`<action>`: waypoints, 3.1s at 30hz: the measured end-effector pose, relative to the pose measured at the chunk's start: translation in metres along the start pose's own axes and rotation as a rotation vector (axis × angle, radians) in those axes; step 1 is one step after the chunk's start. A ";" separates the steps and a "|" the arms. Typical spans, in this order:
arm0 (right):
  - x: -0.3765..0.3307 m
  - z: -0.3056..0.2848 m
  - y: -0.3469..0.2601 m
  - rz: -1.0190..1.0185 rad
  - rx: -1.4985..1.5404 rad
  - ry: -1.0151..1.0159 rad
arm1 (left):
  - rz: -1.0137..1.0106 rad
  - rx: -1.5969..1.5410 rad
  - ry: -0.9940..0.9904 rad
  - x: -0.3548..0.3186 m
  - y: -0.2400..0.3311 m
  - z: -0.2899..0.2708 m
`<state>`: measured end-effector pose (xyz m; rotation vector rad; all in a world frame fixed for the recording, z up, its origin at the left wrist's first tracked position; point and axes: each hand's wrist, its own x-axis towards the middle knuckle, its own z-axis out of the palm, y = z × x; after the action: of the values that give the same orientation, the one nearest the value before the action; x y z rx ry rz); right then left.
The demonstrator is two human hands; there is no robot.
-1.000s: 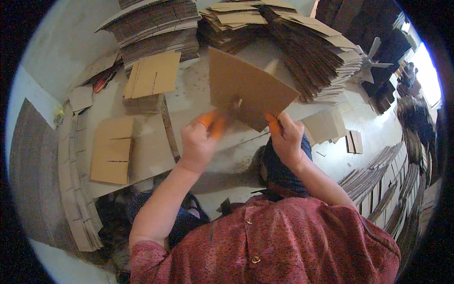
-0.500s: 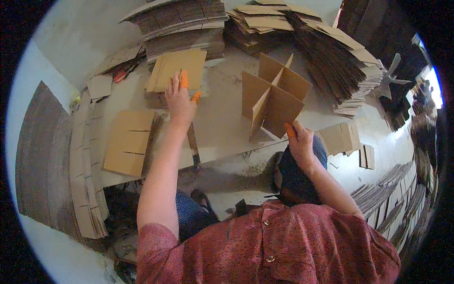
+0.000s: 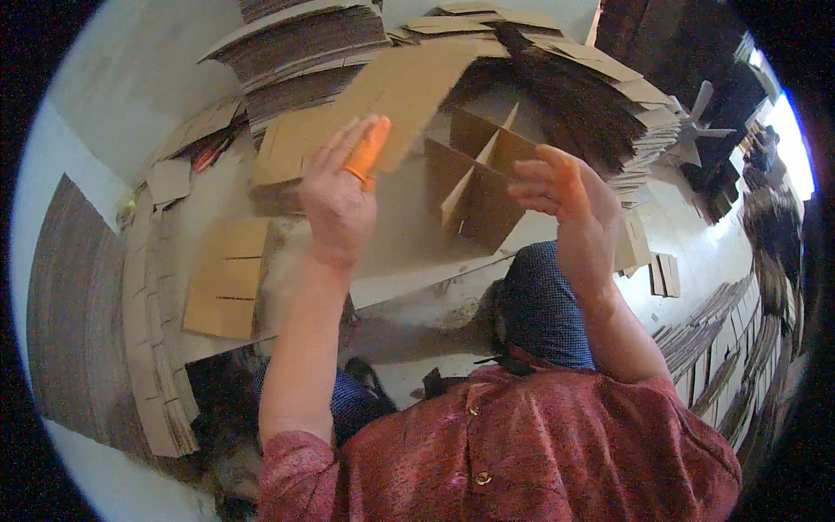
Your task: The person sits on the floor and repeatedly cuts rectangular cardboard pieces into smaller sections using orange-handled scissors. The person stacks the cut pieces on the table and continues the process with new pieces from a nearby pile.
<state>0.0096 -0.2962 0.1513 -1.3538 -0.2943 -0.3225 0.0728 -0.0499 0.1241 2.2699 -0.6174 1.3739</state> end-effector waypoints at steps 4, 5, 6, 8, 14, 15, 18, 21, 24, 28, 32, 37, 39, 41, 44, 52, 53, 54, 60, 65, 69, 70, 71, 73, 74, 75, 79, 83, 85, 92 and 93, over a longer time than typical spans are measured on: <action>0.028 -0.017 0.019 -0.250 -0.080 0.266 | -0.016 0.026 0.094 -0.020 -0.022 0.006; 0.036 -0.030 0.027 -0.260 -0.193 0.328 | -0.064 0.060 0.084 -0.022 -0.028 0.007; 0.045 -0.044 0.033 -0.201 -0.337 0.391 | -0.114 0.085 0.066 -0.026 -0.032 0.008; 0.061 -0.080 0.059 -0.138 -0.558 0.472 | -0.118 0.113 -0.013 -0.036 -0.020 0.024; 0.036 -0.040 0.047 0.469 -0.335 -0.258 | -0.057 -0.189 -0.312 -0.072 0.070 0.061; 0.025 -0.028 0.041 0.492 -0.327 -0.291 | -0.189 -0.359 -0.363 -0.075 0.083 0.063; 0.016 -0.020 0.021 0.537 -0.335 -0.368 | -0.373 -0.581 -0.464 -0.070 0.105 0.056; 0.014 -0.046 0.026 0.352 -0.508 -0.298 | -0.206 -0.287 -0.394 -0.070 0.092 0.052; 0.024 -0.063 0.020 0.023 -0.535 -0.094 | -0.165 -0.127 -0.199 -0.051 0.067 0.034; 0.083 -0.007 -0.026 -0.351 -0.635 -0.028 | -0.037 0.020 -0.070 -0.033 0.036 -0.002; 0.211 0.010 0.014 -0.780 -1.271 0.080 | -0.073 0.095 -0.131 -0.052 0.026 0.009; 0.333 0.045 0.096 -0.479 -1.554 0.130 | -0.110 0.013 -0.220 -0.055 0.014 0.004; 0.376 0.044 0.151 -0.382 -1.563 -0.057 | -0.089 0.024 -0.228 -0.061 0.006 0.008; 0.380 0.056 0.169 -0.236 -1.511 -0.246 | -0.149 0.010 -0.235 -0.069 -0.001 0.012; 0.374 0.042 0.186 -0.256 -1.373 -0.297 | -0.211 -0.046 -0.273 -0.067 -0.005 0.013; 0.151 0.016 0.129 0.088 -0.271 -0.031 | -0.157 -0.062 -0.210 -0.067 -0.005 0.008; 0.119 0.008 0.131 0.367 -0.036 -0.043 | -0.151 -0.065 -0.234 -0.070 0.000 0.015; 0.094 0.004 0.130 0.639 0.197 -0.042 | -0.136 -0.076 -0.256 -0.074 0.006 0.021; 0.031 0.002 0.115 0.549 0.264 -0.017 | 0.062 -0.292 -0.524 -0.109 0.028 0.022; 0.013 -0.024 0.120 0.028 -0.568 -0.100 | -0.323 0.148 -0.434 -0.103 -0.045 0.004; 0.000 -0.044 0.143 -0.064 -0.815 -0.242 | -0.610 0.541 -0.608 -0.108 -0.074 -0.042; -0.001 -0.049 0.147 -0.043 -0.875 -0.261 | -0.697 0.649 -0.656 -0.117 -0.079 -0.055; 0.000 -0.046 0.145 0.050 -0.819 -0.253 | -0.745 0.746 -0.682 -0.132 -0.087 -0.069; -0.001 -0.042 0.143 0.024 -0.778 -0.228 | -0.838 0.935 -0.736 -0.158 -0.097 -0.095; -0.002 -0.038 0.141 0.013 -0.760 -0.214 | -0.898 0.870 -0.805 -0.162 -0.099 -0.106; -0.006 -0.036 0.134 0.045 -0.839 -0.200 | -0.956 0.801 -0.872 -0.165 -0.101 -0.115; -0.016 -0.023 0.133 0.000 -0.756 -0.303 | -0.739 0.768 -0.925 -0.185 -0.116 -0.138; -0.030 0.009 0.113 0.055 -0.460 -0.321 | -0.759 0.700 -0.933 -0.169 -0.117 -0.149; -0.036 0.011 0.106 0.162 -0.373 -0.351 | -0.763 0.765 -0.937 -0.157 -0.111 -0.153; -0.050 0.026 0.093 -0.050 -0.481 -0.410 | -0.835 0.455 -0.691 -0.142 -0.115 -0.160; -0.047 0.037 0.081 -0.139 -0.412 -0.372 | -0.838 0.423 -0.693 -0.115 -0.090 -0.151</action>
<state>-0.0030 -0.2421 0.0673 -1.8052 -0.6612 -0.2522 -0.0316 0.1260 0.0744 2.8163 0.4877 0.3122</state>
